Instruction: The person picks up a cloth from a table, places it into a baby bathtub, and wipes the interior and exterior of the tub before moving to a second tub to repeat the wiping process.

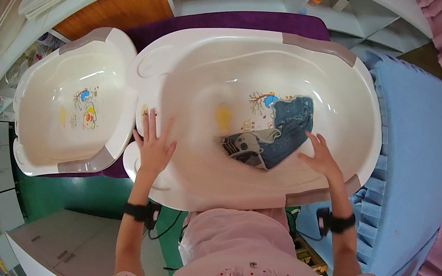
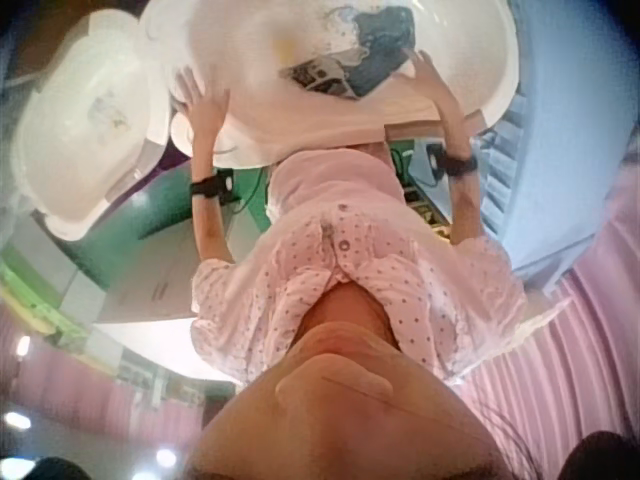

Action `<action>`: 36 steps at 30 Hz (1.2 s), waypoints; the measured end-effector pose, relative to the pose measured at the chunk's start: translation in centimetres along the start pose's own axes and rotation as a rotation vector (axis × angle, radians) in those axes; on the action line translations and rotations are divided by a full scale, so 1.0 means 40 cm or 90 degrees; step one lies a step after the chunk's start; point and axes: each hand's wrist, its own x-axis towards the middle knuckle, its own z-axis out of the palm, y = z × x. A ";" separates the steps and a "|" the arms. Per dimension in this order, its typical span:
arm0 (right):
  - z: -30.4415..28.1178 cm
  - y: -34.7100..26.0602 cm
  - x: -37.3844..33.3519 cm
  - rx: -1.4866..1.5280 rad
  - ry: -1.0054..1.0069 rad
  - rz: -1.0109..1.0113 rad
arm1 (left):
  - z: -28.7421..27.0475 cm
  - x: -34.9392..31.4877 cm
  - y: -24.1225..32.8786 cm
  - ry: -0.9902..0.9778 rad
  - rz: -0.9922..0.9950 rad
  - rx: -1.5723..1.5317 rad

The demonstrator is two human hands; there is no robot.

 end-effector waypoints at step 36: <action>0.638 -0.345 0.400 -0.081 -0.073 -0.334 | 0.051 0.122 -0.059 0.075 -0.106 -0.202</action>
